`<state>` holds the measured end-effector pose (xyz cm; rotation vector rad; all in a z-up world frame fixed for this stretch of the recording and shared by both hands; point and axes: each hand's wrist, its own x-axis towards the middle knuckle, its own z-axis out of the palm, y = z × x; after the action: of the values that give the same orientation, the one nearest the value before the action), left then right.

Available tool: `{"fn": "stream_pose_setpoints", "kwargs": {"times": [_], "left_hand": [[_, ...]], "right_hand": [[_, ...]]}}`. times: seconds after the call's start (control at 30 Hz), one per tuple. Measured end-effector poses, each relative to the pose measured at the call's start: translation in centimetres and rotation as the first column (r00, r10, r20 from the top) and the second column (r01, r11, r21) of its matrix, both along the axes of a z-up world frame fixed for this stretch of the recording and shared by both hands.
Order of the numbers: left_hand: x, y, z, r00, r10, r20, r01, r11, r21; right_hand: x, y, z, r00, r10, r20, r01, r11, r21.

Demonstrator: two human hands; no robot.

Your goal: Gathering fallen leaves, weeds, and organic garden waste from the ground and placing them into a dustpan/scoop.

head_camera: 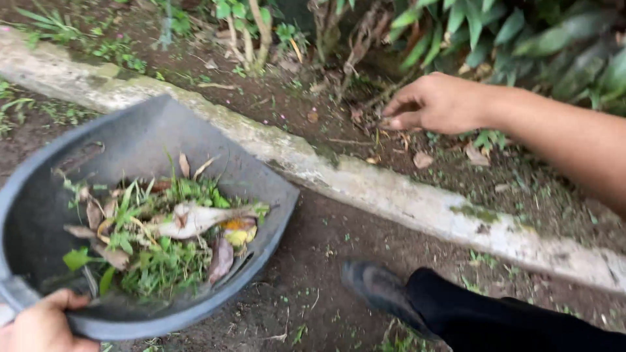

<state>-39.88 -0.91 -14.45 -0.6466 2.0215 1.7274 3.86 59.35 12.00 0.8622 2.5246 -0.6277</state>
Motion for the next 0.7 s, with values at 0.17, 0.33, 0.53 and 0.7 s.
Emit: {"fn": "stream_pose_setpoints", "kwargs": {"times": [0.17,0.33,0.53,0.7], "left_hand": [[3.6,11.2,3.0,0.997,-0.055,-0.054,0.05,0.996,-0.076],[10.0,21.4,5.6,0.939,-0.049,-0.342,0.06,0.998,0.022],[15.7,27.4,8.8,0.926,-0.23,-0.3,0.213,0.973,-0.089],[12.7,25.0,3.2,0.894,-0.095,-0.438,0.102,0.995,-0.008]], "right_hand": [[4.2,1.3,-5.0,0.858,0.033,0.512,-0.101,0.989,0.105],[8.8,4.9,-15.3,0.776,-0.045,0.629,-0.076,0.984,0.164],[13.7,7.7,-25.1,0.738,-0.404,0.54,0.272,0.911,0.31],[15.3,9.4,-30.9,0.74,-0.617,0.266,0.532,0.78,0.328]]}}
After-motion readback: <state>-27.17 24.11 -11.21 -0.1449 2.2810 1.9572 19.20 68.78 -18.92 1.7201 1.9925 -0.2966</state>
